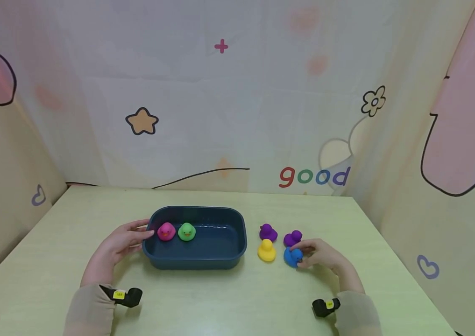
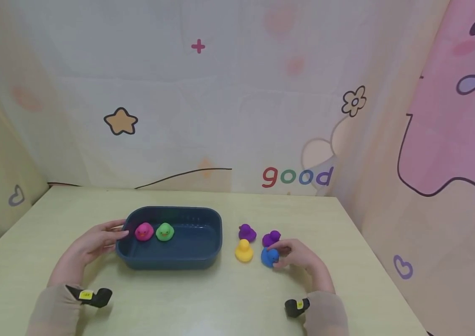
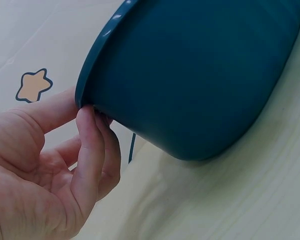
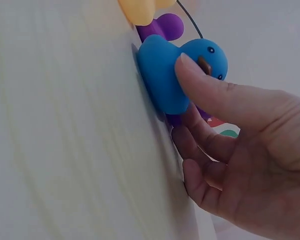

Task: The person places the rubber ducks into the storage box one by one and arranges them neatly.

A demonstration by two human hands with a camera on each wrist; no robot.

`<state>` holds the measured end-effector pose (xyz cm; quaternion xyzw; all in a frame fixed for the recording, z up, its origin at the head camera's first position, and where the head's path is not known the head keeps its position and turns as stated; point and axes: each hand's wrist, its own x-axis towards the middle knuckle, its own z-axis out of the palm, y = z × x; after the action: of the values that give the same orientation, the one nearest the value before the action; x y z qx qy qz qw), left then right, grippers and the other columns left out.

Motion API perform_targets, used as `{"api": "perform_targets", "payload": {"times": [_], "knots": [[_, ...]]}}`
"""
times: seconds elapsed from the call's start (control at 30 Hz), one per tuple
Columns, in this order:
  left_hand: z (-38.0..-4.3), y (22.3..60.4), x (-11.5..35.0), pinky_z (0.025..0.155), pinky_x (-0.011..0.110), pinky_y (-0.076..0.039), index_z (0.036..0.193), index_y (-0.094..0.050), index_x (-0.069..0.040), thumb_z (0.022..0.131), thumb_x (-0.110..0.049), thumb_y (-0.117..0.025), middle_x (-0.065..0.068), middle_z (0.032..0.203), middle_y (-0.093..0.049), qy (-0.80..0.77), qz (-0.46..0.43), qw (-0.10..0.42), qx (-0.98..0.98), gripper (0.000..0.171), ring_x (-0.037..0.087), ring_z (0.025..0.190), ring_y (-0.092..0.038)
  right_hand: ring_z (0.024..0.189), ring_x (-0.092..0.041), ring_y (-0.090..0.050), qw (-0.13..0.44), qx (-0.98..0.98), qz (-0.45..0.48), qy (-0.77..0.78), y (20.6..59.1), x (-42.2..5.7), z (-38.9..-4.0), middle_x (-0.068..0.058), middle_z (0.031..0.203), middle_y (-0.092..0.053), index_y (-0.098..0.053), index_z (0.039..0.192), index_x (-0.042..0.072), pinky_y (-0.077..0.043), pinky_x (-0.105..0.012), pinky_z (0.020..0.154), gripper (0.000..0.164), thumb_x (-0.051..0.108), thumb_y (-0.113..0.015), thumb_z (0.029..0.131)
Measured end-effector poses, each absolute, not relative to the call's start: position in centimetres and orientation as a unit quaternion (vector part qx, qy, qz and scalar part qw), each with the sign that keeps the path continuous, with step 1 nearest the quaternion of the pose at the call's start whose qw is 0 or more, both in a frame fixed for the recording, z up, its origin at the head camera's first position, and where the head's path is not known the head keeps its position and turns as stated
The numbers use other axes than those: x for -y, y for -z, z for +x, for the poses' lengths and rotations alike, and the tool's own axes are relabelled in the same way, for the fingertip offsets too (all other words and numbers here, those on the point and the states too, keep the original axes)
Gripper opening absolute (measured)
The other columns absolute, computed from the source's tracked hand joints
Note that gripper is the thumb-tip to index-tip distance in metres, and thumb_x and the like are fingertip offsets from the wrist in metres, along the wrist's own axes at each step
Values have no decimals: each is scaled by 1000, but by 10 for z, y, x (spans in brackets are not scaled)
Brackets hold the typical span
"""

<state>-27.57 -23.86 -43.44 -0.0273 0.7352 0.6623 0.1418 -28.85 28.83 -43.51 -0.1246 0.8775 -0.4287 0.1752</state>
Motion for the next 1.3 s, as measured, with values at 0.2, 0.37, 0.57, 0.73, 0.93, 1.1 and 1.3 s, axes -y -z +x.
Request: {"api": "perform_targets", "payload": {"times": [0.2,0.37,0.57,0.73,0.93,1.1,1.3], "knots": [[-275,432,238,76,21,-51,153,-23,1,97,-20,-61,29,148,-34,-660,-29,142,-738,71,6,94,-63,109,-24,-55,180,-865,-137,447,430,-293,-285,-20,128,-59,-63,124,-2,-44,-51,99,43,12,-74,85],[-274,432,237,75,21,-52,153,-23,2,96,-19,-61,29,147,-34,-664,-31,141,-733,71,6,93,-64,107,-22,-59,206,-818,-107,526,424,-303,-282,-22,135,-50,-53,133,-3,-51,-39,94,50,12,-69,89],[-275,432,237,74,21,-51,152,-24,2,96,-19,-62,28,145,-37,-664,-34,141,-734,71,5,90,-63,104,-17,-66,217,-727,-105,643,423,-313,-282,-3,119,-57,-58,130,11,-53,-35,92,35,7,-59,96],[-274,432,237,75,22,-51,153,-24,1,97,-19,-60,28,147,-34,-660,-37,143,-736,70,6,93,-62,104,-14,-68,202,-684,-108,693,424,-316,-283,4,113,-61,-63,122,20,-53,-30,91,32,2,-57,96],[-274,432,238,75,21,-51,153,-23,1,97,-19,-61,29,148,-34,-662,-33,141,-735,71,6,93,-62,101,-10,-68,175,-683,-80,705,425,-316,-285,4,111,-62,-58,130,10,-53,-25,90,37,-2,-56,95],[-274,432,238,75,21,-50,153,-23,2,96,-19,-61,28,147,-35,-663,-31,140,-735,71,5,92,-62,101,-7,-67,170,-690,-68,701,426,-315,-286,6,113,-60,-44,141,-2,-52,-23,90,47,-1,-56,96],[-274,431,238,76,22,-50,153,-24,2,97,-19,-61,27,146,-36,-655,-32,141,-741,70,8,94,-62,102,-6,-66,165,-698,-67,693,426,-313,-285,7,114,-60,-35,146,-7,-52,-23,90,54,1,-56,96]]}}
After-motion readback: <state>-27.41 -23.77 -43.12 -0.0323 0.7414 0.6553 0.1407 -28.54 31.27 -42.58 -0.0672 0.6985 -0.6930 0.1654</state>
